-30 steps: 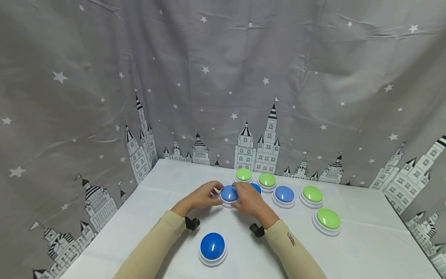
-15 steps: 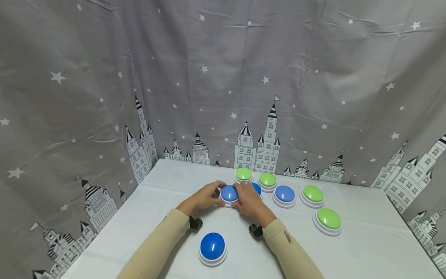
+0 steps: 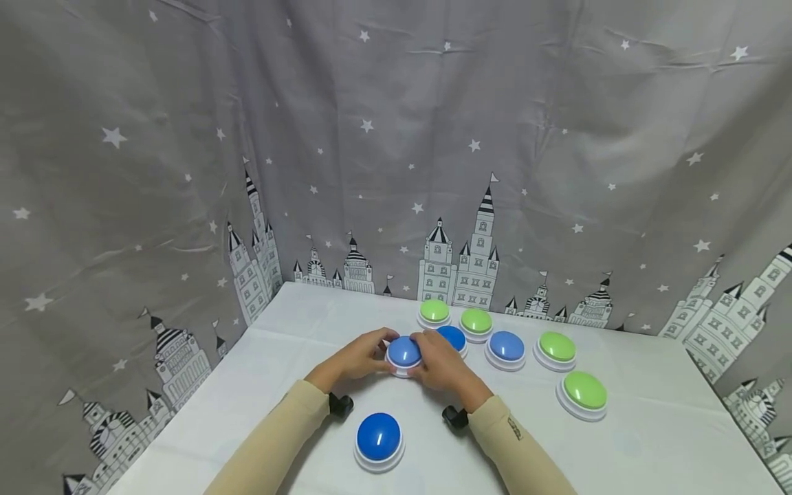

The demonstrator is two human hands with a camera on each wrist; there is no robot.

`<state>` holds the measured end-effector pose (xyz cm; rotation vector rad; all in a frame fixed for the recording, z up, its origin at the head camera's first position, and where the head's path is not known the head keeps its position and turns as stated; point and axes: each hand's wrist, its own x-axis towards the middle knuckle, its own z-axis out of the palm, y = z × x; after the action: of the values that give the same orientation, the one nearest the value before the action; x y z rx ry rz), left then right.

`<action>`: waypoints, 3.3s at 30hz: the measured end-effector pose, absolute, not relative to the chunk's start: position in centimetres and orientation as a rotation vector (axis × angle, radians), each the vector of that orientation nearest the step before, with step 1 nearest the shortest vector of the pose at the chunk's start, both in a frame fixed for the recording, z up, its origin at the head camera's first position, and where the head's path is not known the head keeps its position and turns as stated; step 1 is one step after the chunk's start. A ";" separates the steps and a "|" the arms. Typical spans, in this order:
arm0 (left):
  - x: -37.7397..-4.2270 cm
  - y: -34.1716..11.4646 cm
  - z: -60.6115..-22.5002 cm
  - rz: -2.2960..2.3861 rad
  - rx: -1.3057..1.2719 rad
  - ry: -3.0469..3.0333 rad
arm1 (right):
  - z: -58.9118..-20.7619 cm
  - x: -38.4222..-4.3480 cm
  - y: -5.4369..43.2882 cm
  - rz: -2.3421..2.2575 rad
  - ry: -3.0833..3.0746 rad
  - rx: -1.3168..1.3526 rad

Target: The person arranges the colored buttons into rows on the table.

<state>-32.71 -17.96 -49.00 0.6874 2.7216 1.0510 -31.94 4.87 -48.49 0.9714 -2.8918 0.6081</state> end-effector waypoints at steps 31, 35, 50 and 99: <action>-26.5 -20.7 -49.0 0.960 0.797 2.763 | -48.2 -26.3 3.7 0.734 -2.925 1.133; -26.1 -20.8 -49.0 0.950 0.792 2.760 | -48.2 -25.8 3.5 0.738 -2.948 1.121; -25.8 -20.6 -49.2 0.935 0.763 2.758 | -48.3 -25.1 3.7 0.707 -2.958 1.098; -34.6 -9.2 -44.6 0.837 0.716 2.749 | -48.5 -32.7 12.3 0.937 -2.885 0.591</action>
<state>-34.65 -9.24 -44.63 0.7165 2.7487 0.8373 -32.71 12.32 -48.53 0.5907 -2.8854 0.9370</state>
